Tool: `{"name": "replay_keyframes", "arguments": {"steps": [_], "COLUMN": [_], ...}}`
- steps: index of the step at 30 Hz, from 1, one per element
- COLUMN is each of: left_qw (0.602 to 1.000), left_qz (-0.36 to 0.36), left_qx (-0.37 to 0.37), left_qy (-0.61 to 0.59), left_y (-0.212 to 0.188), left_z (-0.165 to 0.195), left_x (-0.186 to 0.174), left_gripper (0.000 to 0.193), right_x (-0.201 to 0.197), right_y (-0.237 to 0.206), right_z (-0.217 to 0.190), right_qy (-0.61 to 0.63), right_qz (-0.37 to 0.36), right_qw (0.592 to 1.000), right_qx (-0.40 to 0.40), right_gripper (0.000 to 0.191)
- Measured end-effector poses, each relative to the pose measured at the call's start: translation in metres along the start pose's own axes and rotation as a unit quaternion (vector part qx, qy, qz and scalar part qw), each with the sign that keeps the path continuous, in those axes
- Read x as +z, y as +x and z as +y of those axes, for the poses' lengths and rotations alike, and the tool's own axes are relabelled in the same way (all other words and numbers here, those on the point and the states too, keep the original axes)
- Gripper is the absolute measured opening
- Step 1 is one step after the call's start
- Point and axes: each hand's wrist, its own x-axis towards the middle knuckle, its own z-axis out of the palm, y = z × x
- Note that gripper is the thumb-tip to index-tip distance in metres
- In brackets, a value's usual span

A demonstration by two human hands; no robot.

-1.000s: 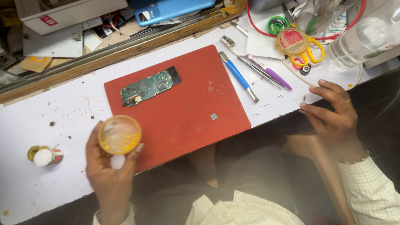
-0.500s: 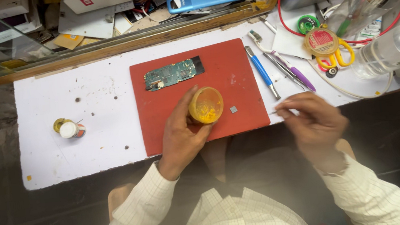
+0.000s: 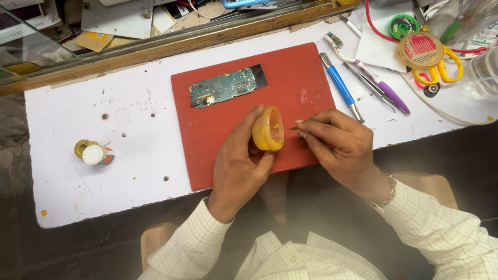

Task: The person uses a utility knife to scrape a small electronic component on a red work mat, then dips a brush into a flux container and brushes flux onto the component and the adjacent circuit board, holding the component steady with the other hand.

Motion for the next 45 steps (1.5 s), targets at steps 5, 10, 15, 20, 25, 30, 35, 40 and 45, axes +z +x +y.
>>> {"name": "replay_keyframes", "arguments": {"steps": [5,10,15,20,25,30,35,40,45], "left_qw": [0.999,0.996,0.993,0.989,0.988,0.989,0.992,0.995,0.995], "left_qz": [0.012,0.016,0.012,0.020,0.019,0.019,0.024,0.038,0.062], "left_qx": [0.049,0.092,0.105,0.137,0.142,0.136,0.121,0.090,0.010], "left_qy": [0.009,0.011,0.044,0.061,0.063,0.060,0.039,0.019,-0.081], "left_y": [-0.001,0.000,-0.002,-0.003,-0.004,-0.003,-0.002,-0.002,-0.002], "left_z": [0.000,0.002,0.002,0.000,0.000,0.001,0.001,0.001,-0.006], "left_x": [0.000,0.000,0.000,0.000,0.001,0.001,0.001,0.000,-0.015], "left_gripper": [0.070,0.068,0.072,0.074,0.074,0.073,0.070,0.070,0.069], "right_x": [0.001,0.001,0.003,0.005,0.006,0.003,-0.011,-0.022,-0.027], "right_y": [0.001,0.002,0.003,0.002,0.002,0.001,0.002,0.003,-0.006], "right_z": [0.000,0.001,0.000,0.000,0.000,0.000,0.003,0.006,0.010], "right_qy": [-0.033,-0.047,-0.075,-0.071,-0.065,-0.012,0.098,0.206,0.121], "right_qz": [-0.020,-0.030,-0.033,-0.039,-0.049,-0.080,-0.087,-0.081,-0.035], "right_qw": [0.999,0.997,0.993,0.994,0.994,0.997,0.983,0.956,0.987], "right_qx": [-0.030,-0.057,-0.082,-0.079,-0.069,0.010,0.130,0.191,0.101], "right_gripper": [0.025,0.018,0.017,0.017,0.017,0.012,0.010,0.009,0.012]}}
